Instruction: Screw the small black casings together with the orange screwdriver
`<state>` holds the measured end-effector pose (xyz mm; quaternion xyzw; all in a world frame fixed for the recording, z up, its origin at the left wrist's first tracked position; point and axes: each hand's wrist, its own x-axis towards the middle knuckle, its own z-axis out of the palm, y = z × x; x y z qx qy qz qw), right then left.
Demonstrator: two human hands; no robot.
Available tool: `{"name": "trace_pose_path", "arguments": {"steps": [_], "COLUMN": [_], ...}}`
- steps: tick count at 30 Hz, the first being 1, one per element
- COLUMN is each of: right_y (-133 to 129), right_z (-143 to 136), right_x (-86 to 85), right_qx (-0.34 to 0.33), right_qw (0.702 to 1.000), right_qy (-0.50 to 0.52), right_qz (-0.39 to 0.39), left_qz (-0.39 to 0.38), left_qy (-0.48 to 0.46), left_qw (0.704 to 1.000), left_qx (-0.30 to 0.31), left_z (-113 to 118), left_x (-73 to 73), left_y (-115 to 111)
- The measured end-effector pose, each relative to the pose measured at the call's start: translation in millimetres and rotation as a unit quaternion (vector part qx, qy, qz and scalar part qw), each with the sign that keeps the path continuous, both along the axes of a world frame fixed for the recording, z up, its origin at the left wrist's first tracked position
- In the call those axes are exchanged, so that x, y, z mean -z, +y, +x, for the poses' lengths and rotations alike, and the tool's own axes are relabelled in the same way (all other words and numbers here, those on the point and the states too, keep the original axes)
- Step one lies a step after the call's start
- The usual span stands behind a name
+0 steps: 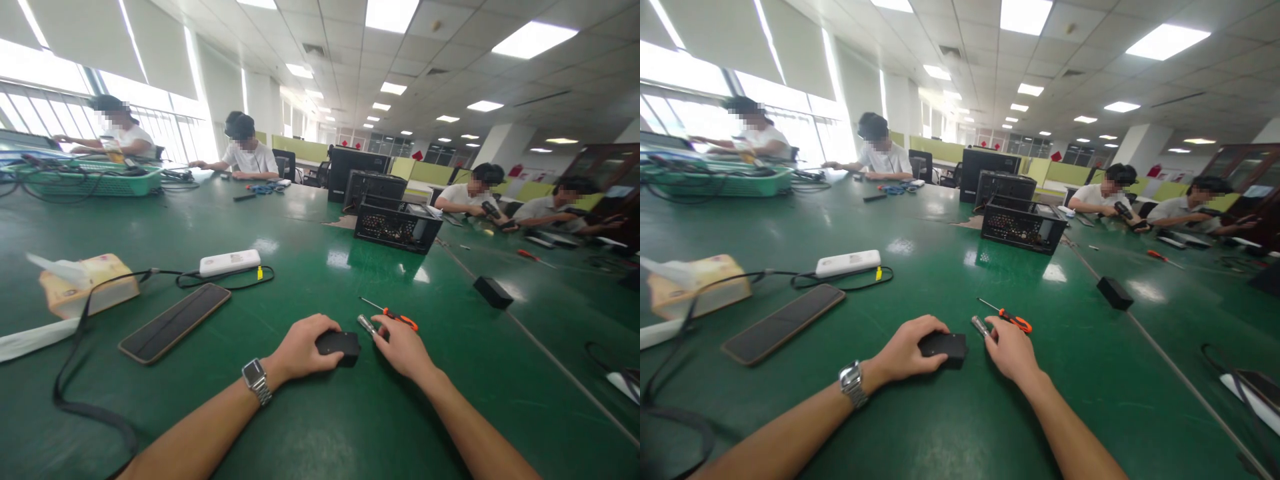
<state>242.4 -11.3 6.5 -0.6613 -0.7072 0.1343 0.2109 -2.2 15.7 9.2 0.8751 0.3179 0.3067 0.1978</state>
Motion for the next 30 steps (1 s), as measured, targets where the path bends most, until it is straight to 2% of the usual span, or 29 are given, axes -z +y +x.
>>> {"name": "trace_pose_path", "arguments": {"steps": [2,3,5,7,10,12,15,21,30], "right_y": [-3,-5,-12,-17,-21,-21,-20,-22,-23], "right_z": [11,16,25,30,30,26,19,11,14], "right_x": [-2.1,-5.1,-13.8,-22.8,-29.7,-29.1,-25.3,-24.3,-21.8], "right_qx": [-0.028,-0.036,-0.038,-0.033,-0.046,-0.064,-0.081,-0.119,-0.148], "right_qw": [0.988,0.971,0.916,0.852,0.779,0.756,0.749,0.752,0.753], "right_qy": [0.15,0.234,0.396,0.52,0.625,0.651,0.658,0.648,0.641], "right_qz": [-0.024,-0.039,-0.061,-0.049,-0.009,0.002,0.01,-0.009,-0.015], "left_qz": [-0.006,-0.008,-0.014,-0.022,-0.033,-0.034,-0.034,-0.04,-0.048], "left_qy": [-0.01,-0.018,-0.036,-0.053,-0.071,-0.079,-0.083,-0.074,-0.087], "left_qw": [1.0,1.0,0.999,0.998,0.997,0.996,0.996,0.996,0.995], "left_qx": [0.002,0.0,-0.009,-0.015,-0.016,-0.015,-0.009,0.001,-0.002], "left_z": [0,0,0,0,-1,-1,-1,0,-1], "left_x": [-0.5,-0.6,-0.6,-0.2,0.9,1.4,1.5,0.3,-0.8], "left_y": [0,0,1,1,1,1,0,-2,-2]}}
